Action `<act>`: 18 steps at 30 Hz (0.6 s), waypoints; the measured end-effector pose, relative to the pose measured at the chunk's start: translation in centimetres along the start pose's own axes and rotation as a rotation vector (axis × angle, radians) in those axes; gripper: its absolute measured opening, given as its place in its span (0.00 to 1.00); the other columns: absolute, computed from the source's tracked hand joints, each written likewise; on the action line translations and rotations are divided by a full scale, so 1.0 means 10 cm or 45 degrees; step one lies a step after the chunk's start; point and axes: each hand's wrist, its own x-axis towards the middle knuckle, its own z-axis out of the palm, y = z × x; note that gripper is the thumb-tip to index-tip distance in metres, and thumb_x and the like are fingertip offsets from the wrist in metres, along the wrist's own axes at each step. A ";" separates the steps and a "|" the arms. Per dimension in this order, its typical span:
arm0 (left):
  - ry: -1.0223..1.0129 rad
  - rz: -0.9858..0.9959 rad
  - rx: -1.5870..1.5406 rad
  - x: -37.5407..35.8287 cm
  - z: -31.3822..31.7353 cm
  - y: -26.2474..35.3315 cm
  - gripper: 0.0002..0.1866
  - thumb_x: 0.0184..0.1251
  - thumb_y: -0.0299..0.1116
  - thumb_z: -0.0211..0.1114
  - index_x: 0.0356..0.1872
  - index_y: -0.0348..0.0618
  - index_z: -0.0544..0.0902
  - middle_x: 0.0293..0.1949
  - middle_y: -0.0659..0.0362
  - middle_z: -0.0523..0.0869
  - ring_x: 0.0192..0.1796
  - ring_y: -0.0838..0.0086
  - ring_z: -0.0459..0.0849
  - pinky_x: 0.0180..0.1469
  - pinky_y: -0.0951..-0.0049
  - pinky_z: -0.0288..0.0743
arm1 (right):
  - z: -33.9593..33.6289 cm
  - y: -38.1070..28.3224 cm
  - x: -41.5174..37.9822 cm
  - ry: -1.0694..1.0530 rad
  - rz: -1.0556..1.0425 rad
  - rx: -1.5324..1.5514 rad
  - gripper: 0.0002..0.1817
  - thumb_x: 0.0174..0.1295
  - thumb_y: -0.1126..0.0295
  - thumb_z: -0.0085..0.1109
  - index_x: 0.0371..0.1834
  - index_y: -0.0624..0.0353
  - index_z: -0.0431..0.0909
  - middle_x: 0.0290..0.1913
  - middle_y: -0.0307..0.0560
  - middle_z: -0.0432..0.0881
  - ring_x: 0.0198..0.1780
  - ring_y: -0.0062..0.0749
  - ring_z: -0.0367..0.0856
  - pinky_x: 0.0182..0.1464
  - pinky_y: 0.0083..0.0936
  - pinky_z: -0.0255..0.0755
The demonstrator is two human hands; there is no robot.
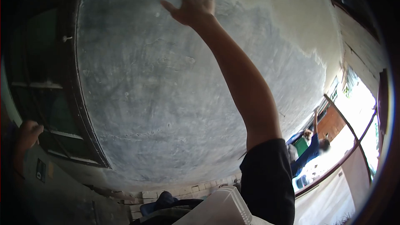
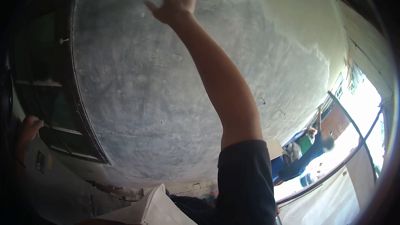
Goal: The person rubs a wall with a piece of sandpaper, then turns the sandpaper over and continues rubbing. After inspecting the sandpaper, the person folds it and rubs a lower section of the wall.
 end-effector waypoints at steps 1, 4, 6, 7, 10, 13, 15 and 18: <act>-0.003 -0.010 -0.004 0.01 0.00 -0.01 0.17 0.66 0.37 0.65 0.24 0.32 0.81 0.14 0.55 0.77 0.16 0.70 0.80 0.21 0.66 0.71 | -0.05 0.00 0.06 -0.035 0.044 -0.006 0.53 0.67 0.27 0.40 0.81 0.62 0.50 0.82 0.53 0.49 0.82 0.47 0.45 0.81 0.49 0.42; -0.052 0.041 -0.055 0.12 0.04 -0.27 0.17 0.69 0.37 0.63 0.25 0.32 0.81 0.16 0.55 0.79 0.15 0.71 0.80 0.21 0.68 0.73 | 0.09 0.11 0.01 0.092 -0.039 0.026 0.54 0.66 0.27 0.40 0.81 0.63 0.50 0.82 0.54 0.50 0.82 0.47 0.45 0.81 0.48 0.42; -0.003 0.031 -0.111 0.11 0.08 -0.31 0.17 0.68 0.37 0.64 0.24 0.32 0.81 0.16 0.55 0.78 0.15 0.71 0.80 0.21 0.67 0.72 | 0.17 0.17 -0.08 0.060 -0.063 0.051 0.56 0.65 0.25 0.40 0.82 0.61 0.48 0.83 0.53 0.47 0.83 0.47 0.42 0.81 0.51 0.42; 0.046 0.021 -0.144 0.09 0.09 -0.31 0.17 0.66 0.37 0.65 0.23 0.32 0.81 0.16 0.55 0.77 0.16 0.70 0.79 0.20 0.67 0.71 | 0.20 0.17 -0.12 0.026 -0.069 0.087 0.57 0.64 0.23 0.39 0.82 0.59 0.46 0.84 0.52 0.44 0.85 0.47 0.39 0.81 0.55 0.43; -0.008 -0.043 -0.104 0.05 0.05 -0.16 0.17 0.66 0.38 0.65 0.23 0.32 0.81 0.16 0.55 0.78 0.16 0.70 0.79 0.21 0.65 0.71 | 0.29 0.11 -0.18 0.048 -0.040 0.085 0.57 0.63 0.26 0.46 0.82 0.59 0.45 0.82 0.49 0.47 0.83 0.46 0.41 0.81 0.52 0.43; -0.069 -0.017 0.067 -0.01 -0.05 0.04 0.18 0.69 0.37 0.63 0.24 0.30 0.81 0.15 0.54 0.79 0.15 0.70 0.81 0.22 0.66 0.74 | 0.18 0.21 0.06 0.111 -0.109 0.052 0.58 0.63 0.23 0.41 0.82 0.62 0.48 0.83 0.54 0.47 0.84 0.50 0.39 0.81 0.53 0.44; -0.033 0.009 0.067 0.02 -0.03 -0.02 0.18 0.68 0.37 0.63 0.24 0.30 0.81 0.15 0.54 0.79 0.16 0.69 0.81 0.22 0.66 0.74 | 0.11 0.17 0.09 0.105 -0.061 0.084 0.57 0.64 0.24 0.41 0.81 0.63 0.49 0.82 0.54 0.48 0.83 0.49 0.42 0.81 0.50 0.43; 0.012 -0.002 0.074 0.02 0.00 -0.05 0.18 0.68 0.37 0.63 0.25 0.31 0.82 0.16 0.53 0.80 0.16 0.68 0.82 0.23 0.65 0.74 | 0.20 0.15 -0.04 0.114 -0.037 0.150 0.57 0.64 0.24 0.42 0.81 0.63 0.48 0.82 0.55 0.48 0.83 0.49 0.42 0.81 0.50 0.43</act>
